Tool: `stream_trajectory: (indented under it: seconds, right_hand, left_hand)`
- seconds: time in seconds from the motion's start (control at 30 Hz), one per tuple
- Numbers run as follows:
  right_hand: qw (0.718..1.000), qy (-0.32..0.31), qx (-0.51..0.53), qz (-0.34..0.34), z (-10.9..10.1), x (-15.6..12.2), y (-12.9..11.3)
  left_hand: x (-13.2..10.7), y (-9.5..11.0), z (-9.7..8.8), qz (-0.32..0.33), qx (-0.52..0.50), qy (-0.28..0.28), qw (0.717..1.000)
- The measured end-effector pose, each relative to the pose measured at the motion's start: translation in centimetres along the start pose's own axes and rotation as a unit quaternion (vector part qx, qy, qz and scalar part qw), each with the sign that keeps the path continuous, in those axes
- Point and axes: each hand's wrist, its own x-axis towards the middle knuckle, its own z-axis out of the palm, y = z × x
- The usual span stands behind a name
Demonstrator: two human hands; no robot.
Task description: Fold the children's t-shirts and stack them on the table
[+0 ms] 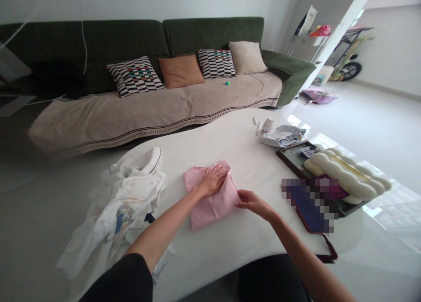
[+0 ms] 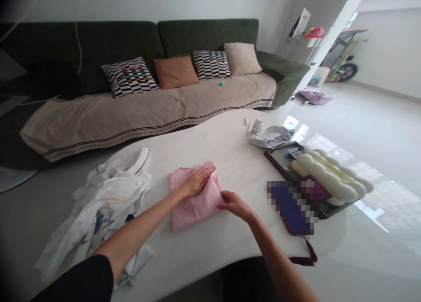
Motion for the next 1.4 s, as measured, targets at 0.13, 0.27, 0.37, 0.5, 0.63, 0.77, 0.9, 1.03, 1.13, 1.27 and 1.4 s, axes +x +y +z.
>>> stream_trajectory:
  seconds: [0.13,0.27,0.37,0.5,0.63,0.77,0.9,1.03,1.13,1.27,1.4]
  right_hand:
    - [0.999,0.043,-0.004,0.017,0.7,-2.1,2.0]
    - [0.967,0.161,-0.193,0.033,1.3,-3.6,3.0]
    - [0.935,0.164,-0.309,0.057,0.7,-2.4,1.5]
    - [0.915,0.226,-0.331,0.051,-1.3,2.8,-1.9]
    - [0.904,0.285,-0.316,0.031,-2.3,8.4,-3.2]
    - [0.907,0.308,-0.286,0.030,-1.8,10.6,-2.3]
    - [0.922,0.298,-0.249,-0.001,-1.8,10.4,-2.0]
    - [0.918,0.309,-0.247,-0.005,-2.5,10.7,-2.0]
    - [0.905,0.332,-0.264,0.015,-2.7,11.4,-1.8]
    - [0.907,0.330,-0.257,0.042,-2.5,12.2,-1.7]
    - [0.932,0.285,-0.217,0.059,-2.3,12.2,-3.0]
  left_hand:
    - [0.7,-1.1,1.8,-0.063,0.014,-0.029,0.997]
    - [1.2,-0.4,2.0,-0.066,-0.013,-0.010,0.998]
    - [0.9,0.6,0.8,-0.072,-0.049,-0.010,0.996]
    - [-1.9,-0.5,-1.9,-0.143,-0.052,0.150,0.977]
    - [-5.9,-3.7,-2.9,-0.389,-0.095,0.288,0.870]
    - [-7.4,-6.1,-2.0,-0.438,-0.191,0.204,0.855]
    - [-6.8,-6.6,-1.6,-0.397,-0.218,0.213,0.866]
    - [-6.1,-6.6,-2.0,-0.405,-0.223,0.232,0.856]
    - [-5.2,-6.7,-2.2,-0.446,-0.203,0.215,0.845]
    - [-3.7,-6.9,-2.3,-0.468,-0.233,0.192,0.831]
    - [-2.9,-6.7,-3.8,-0.458,-0.319,0.138,0.818]
